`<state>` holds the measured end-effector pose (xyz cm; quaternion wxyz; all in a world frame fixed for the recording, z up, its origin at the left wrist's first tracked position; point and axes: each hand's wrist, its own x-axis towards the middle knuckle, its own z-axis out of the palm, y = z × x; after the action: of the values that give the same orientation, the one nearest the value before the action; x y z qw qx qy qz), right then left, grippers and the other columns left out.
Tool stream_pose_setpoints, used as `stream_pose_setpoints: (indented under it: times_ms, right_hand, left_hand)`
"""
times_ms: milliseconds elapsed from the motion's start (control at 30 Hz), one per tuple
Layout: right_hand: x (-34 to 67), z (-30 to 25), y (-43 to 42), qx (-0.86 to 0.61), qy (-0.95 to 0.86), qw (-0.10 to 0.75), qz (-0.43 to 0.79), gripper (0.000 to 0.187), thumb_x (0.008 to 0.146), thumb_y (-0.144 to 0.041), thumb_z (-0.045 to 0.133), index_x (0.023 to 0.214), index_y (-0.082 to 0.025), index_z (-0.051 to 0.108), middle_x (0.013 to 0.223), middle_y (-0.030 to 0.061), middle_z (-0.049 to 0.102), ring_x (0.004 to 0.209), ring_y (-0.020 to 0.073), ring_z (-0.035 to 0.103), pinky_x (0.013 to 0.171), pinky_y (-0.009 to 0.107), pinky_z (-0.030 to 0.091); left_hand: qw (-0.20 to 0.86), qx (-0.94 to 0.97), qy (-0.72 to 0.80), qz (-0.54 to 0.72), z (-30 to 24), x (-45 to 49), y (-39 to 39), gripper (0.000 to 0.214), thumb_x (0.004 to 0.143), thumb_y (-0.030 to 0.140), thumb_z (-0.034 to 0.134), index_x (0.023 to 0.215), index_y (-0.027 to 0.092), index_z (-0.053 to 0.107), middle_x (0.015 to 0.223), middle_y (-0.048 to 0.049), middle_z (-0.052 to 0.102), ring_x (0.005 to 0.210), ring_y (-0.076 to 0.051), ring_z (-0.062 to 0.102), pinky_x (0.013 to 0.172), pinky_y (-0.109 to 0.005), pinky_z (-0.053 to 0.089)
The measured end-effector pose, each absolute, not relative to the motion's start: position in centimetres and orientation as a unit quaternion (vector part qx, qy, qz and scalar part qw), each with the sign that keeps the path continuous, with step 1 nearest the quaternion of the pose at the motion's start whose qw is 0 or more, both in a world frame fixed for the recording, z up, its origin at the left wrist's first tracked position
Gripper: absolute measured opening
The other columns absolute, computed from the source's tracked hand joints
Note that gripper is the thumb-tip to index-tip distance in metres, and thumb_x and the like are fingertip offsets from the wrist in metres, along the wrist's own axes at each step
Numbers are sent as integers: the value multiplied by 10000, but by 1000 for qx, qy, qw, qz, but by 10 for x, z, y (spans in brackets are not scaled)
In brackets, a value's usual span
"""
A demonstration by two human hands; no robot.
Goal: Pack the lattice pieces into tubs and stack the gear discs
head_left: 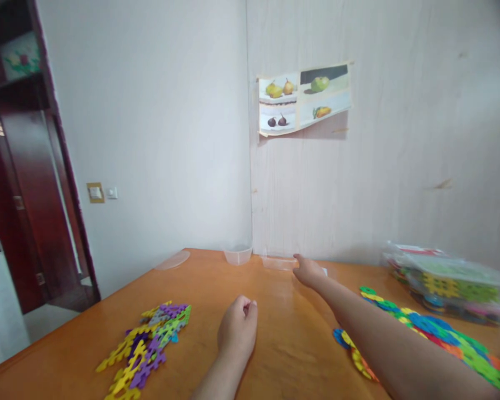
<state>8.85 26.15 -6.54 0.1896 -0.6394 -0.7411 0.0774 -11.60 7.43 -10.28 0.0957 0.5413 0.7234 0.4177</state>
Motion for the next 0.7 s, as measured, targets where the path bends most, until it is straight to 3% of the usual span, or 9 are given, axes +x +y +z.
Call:
stream_pose_setpoints:
  times_ms: [367,567,700]
  right_hand:
    - [67,-57,235,-602,-757,222,124,406,825,-205,498,1178,-165,694,1163,140,714,1098,251,639,875,318,476]
    - [64,-55,164,-533,-785,258,180,403,839,-247,488,1164,-161,710,1042,90,758,899,205,697,767,273,504]
    - [73,-58,98,-457,-781,321,281,440,870,-348,487,1212,-148,681,1109,76,745,1006,228,685,882,322,513]
  left_hand:
    - [81,537,720,432,-106,-120,76,277,924,385,474,721,208,540,668,17,590,622,-136,505,555,-243,204]
    - [70,518,719,458,-99,-125,75,267,918,391,466,751,209,568,701,-3,631,652,-153,546,575,-242,260]
    - [58,490,708,505,-94,-132,75,279,912,419,452,787,209,587,766,-29,669,712,-180,593,613,-250,329]
